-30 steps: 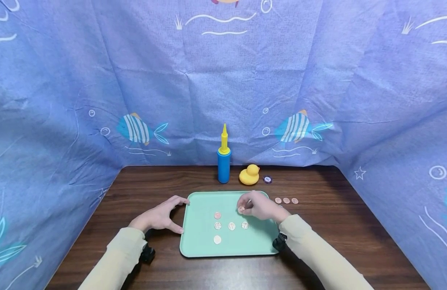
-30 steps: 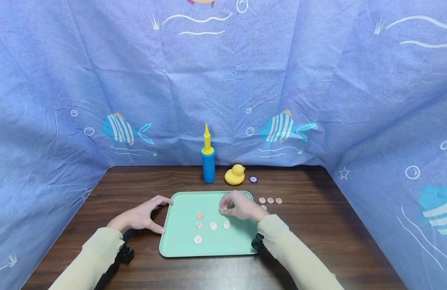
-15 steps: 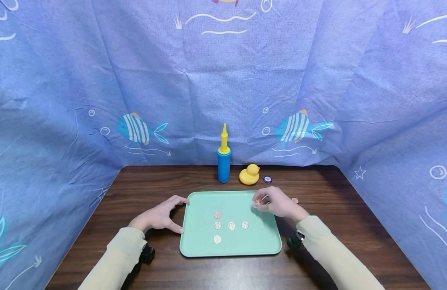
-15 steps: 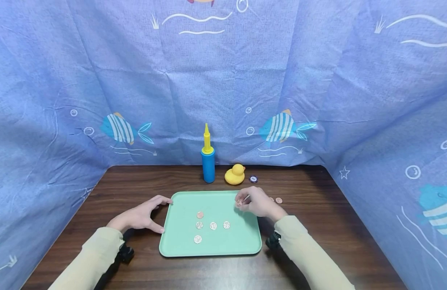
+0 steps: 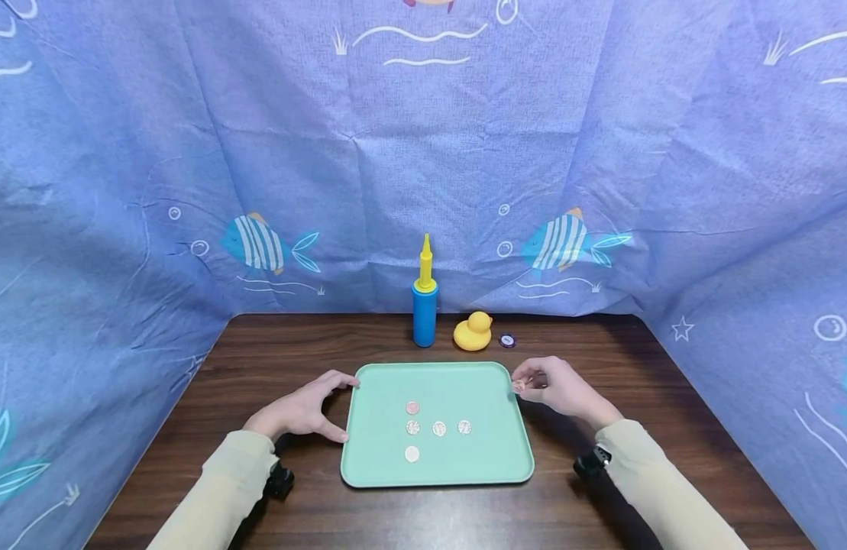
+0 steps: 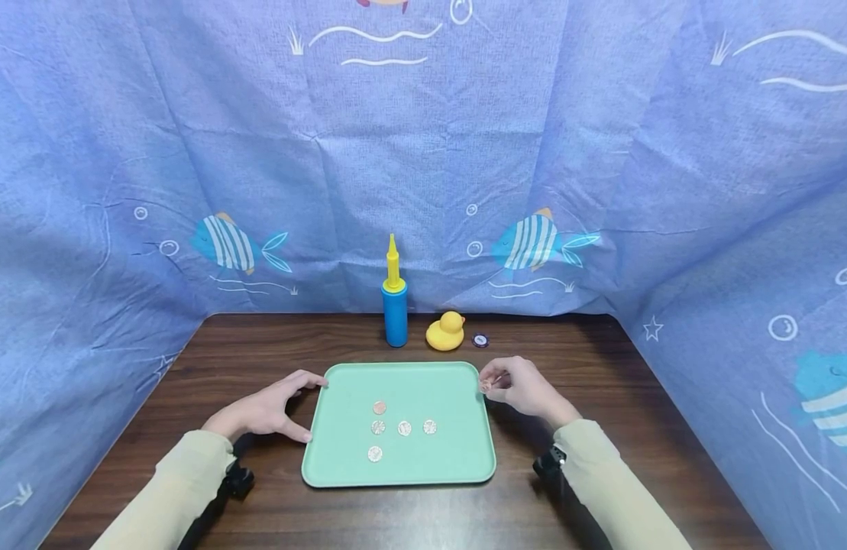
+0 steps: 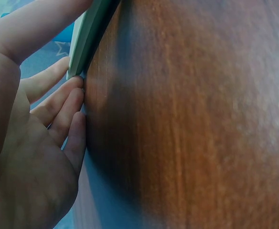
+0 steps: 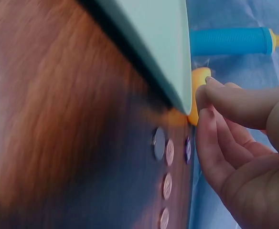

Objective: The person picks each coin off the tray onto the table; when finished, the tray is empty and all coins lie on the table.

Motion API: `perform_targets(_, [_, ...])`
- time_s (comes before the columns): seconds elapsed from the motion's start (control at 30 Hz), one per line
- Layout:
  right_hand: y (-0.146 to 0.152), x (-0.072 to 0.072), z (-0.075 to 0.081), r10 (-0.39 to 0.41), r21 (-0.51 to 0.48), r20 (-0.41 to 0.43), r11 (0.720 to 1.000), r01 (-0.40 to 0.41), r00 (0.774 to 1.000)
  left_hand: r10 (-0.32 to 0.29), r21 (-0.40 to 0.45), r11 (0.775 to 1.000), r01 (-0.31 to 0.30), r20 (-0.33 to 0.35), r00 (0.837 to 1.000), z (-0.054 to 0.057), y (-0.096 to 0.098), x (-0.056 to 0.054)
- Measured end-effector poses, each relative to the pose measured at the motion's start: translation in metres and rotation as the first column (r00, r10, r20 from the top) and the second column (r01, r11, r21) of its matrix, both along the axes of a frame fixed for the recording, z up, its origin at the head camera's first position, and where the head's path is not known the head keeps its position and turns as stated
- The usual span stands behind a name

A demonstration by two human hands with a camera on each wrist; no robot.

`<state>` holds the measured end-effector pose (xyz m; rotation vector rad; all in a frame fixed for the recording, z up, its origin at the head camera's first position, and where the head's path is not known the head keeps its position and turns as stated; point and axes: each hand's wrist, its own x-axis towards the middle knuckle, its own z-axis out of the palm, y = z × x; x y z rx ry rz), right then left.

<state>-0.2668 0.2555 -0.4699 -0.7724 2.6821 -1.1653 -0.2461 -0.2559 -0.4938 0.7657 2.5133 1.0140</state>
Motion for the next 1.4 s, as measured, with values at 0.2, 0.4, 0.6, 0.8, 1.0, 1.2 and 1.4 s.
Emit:
perform_targets(0.2, [0.017, 0.004, -0.005, -0.014, -0.003, -0.019, 1.0, 0.014, 1.0, -0.001, -0.005, 1.0, 0.001, -0.007, 1.0, 0.002, 0.0, 0.001])
perform_targets(0.4, [0.032, 0.008, -0.011, -0.031, 0.0, -0.065, 1.0, 0.031, 0.997, -0.01, -0.005, 1.0, 0.009, -0.023, 1.0, 0.001, 0.0, 0.0])
perform_targets(0.6, [0.041, 0.01, -0.017, -0.056, 0.032, -0.073, 0.998, 0.059, 0.996, -0.013, -0.007, 1.0, 0.012, -0.023, 1.0, 0.0, -0.001, 0.0])
perform_targets(0.8, [0.045, 0.012, -0.02, -0.07, 0.106, -0.1, 0.991, 0.081, 0.993, -0.008, -0.006, 1.0, 0.008, -0.017, 1.0, 0.0, 0.0, 0.0])
perform_targets(1.0, [0.048, 0.01, -0.024, -0.087, 0.158, -0.138, 0.981, 0.109, 0.987, -0.006, -0.005, 1.0, 0.006, -0.015, 1.0, -0.001, 0.001, -0.001])
perform_targets(1.2, [0.05, 0.011, -0.027, -0.085, 0.175, -0.139, 0.979, 0.109, 0.987, -0.009, -0.008, 1.0, 0.009, -0.02, 1.0, -0.002, 0.001, -0.001])
perform_targets(1.4, [0.048, 0.012, -0.027, -0.123, 0.179, -0.122, 0.973, 0.144, 0.985, -0.007, -0.005, 1.0, 0.006, -0.021, 1.0, -0.001, 0.0, 0.0])
